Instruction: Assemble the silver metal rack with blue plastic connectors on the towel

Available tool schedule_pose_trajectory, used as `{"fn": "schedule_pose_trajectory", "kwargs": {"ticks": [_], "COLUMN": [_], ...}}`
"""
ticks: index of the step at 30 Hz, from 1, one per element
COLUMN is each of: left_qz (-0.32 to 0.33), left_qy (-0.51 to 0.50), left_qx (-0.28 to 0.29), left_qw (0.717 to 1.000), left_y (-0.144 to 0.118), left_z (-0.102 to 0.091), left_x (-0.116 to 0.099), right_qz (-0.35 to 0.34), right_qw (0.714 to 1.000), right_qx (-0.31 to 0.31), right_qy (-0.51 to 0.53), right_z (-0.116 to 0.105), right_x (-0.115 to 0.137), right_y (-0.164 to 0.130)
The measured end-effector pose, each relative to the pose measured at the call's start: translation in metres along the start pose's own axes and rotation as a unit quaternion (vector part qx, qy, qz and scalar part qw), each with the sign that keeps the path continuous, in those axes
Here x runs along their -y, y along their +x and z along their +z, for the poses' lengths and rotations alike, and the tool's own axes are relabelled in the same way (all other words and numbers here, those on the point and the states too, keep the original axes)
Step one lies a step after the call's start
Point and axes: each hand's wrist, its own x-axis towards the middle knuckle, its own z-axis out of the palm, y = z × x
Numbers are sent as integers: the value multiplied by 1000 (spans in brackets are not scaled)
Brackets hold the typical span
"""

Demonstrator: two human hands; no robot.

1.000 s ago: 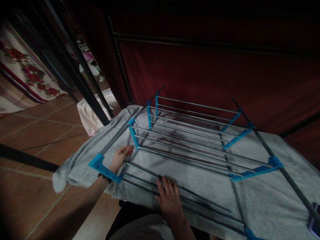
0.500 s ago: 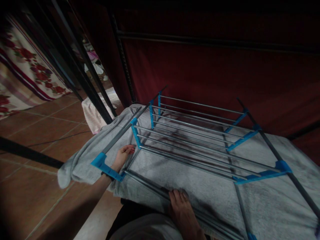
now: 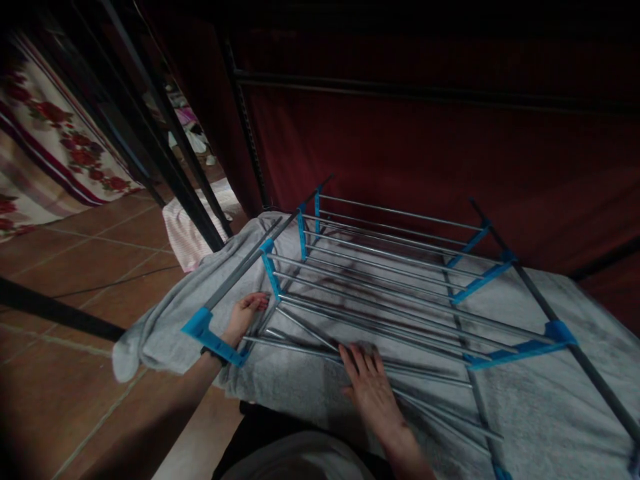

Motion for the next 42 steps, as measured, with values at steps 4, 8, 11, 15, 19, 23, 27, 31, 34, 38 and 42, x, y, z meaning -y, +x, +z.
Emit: {"fn": "schedule_pose_trajectory", "kwargs": {"ticks": [4, 8, 11, 15, 19, 23, 27, 31, 34, 38, 42], "left_qz": [-29, -57, -59, -72, -93, -8, 88, 108, 97, 93, 95], "left_qy": [-34, -69, -70, -75, -66, -18, 22, 36, 43, 63, 70], "left_qx": [6, 6, 4, 8, 37, 106, 179, 230, 252, 240, 229], "left_qw": [999, 996, 996, 995, 993, 994, 980, 967, 962, 964, 966], "left_y": [0, -1, -2, 0, 6, 13, 17, 18, 19, 18, 13], "left_z": [-7, -8, -6, -7, -7, 5, 23, 30, 30, 30, 31], "left_x": [-3, -6, -6, -9, -15, -25, -35, -43, -46, -47, -45], "right_qz": [80, 93, 82, 115, 114, 95, 106, 89, 74, 81, 83], "right_qw": [996, 995, 996, 992, 992, 991, 988, 993, 997, 996, 996], "right_qx": [-30, -42, -43, -46, -38, -57, -91, -72, -25, 37, 37], "right_qy": [6, 6, 12, 11, 38, 73, 64, 38, 24, 20, 15], "right_z": [35, 42, 41, 45, 38, 17, 7, 14, 19, 16, 7], "right_x": [16, 29, 29, 23, 18, 11, 5, 2, 1, -1, -3], "right_y": [-34, -54, -55, -52, -42, -6, 46, 90, 115, 135, 139]}}
